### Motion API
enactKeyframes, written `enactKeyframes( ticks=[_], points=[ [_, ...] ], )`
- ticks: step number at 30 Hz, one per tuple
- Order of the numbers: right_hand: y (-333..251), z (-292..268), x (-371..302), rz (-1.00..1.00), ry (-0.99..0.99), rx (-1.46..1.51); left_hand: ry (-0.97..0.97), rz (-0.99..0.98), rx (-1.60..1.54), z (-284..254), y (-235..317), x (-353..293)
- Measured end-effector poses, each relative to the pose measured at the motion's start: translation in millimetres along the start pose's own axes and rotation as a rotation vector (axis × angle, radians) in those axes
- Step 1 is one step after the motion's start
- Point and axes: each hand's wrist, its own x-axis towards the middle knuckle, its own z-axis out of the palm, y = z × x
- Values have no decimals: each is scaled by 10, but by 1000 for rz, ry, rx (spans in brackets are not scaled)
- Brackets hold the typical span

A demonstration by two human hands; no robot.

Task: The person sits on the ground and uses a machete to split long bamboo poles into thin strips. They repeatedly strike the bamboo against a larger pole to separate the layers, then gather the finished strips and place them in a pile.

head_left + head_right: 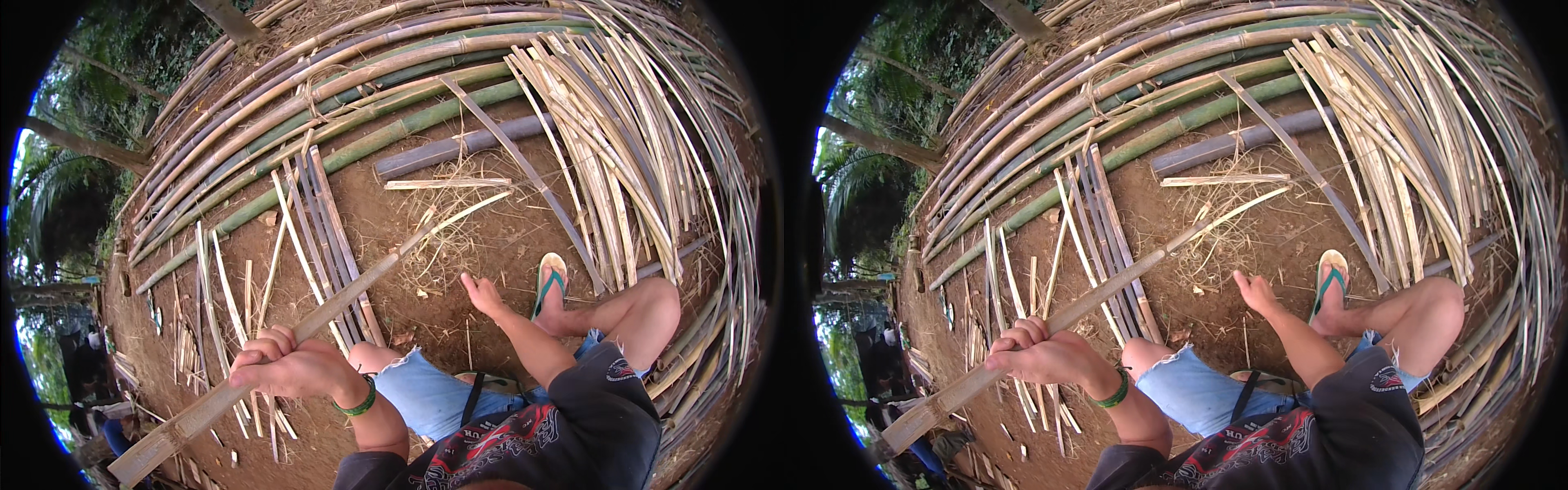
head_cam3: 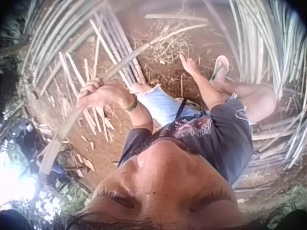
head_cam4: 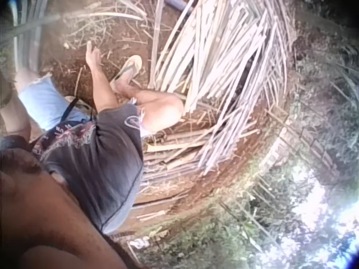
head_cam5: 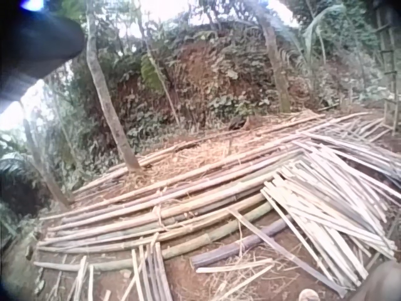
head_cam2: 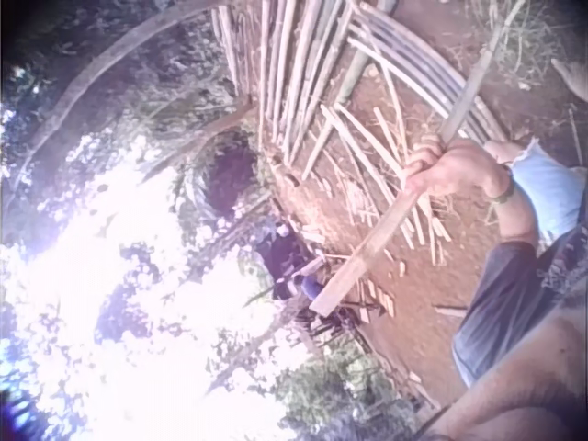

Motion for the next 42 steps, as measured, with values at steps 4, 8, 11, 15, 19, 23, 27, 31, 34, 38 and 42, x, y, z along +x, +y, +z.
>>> enactKeyframes(
  ticks=[4,8,11,15,19,23,27,31,34,38,42],
  points=[
    [-33,-38,108,156,-38,-46,-17,18,-19,-66,-14,-24],
    [-114,3,-192,-181,-53,-4,-7,39,7,-73,-35,-4],
    [145,37,111,120,35,36,-31,5,-9,16,-7,-66],
    [-224,-127,-40,-58,-90,-56,-10,57,0,-61,-37,-9],
    [-92,-100,106,21,-90,24,-60,34,-22,-58,-84,32],
    [-210,-56,272,18,-81,-24,-32,28,-37,-28,-86,59],
    [-239,-16,174,-181,-12,-18,-4,27,-27,-24,-148,119],
    [-331,2,106,-44,-59,-43,-2,10,7,-44,-193,189],
    [-383,-78,-73,-103,-27,-104,0,19,3,-100,-195,225],
    [-39,-149,166,2,43,-117,-12,-3,-23,-44,-143,140],
    [-397,-181,15,-90,-35,-187,6,26,-12,-103,-127,137]
  ],
)
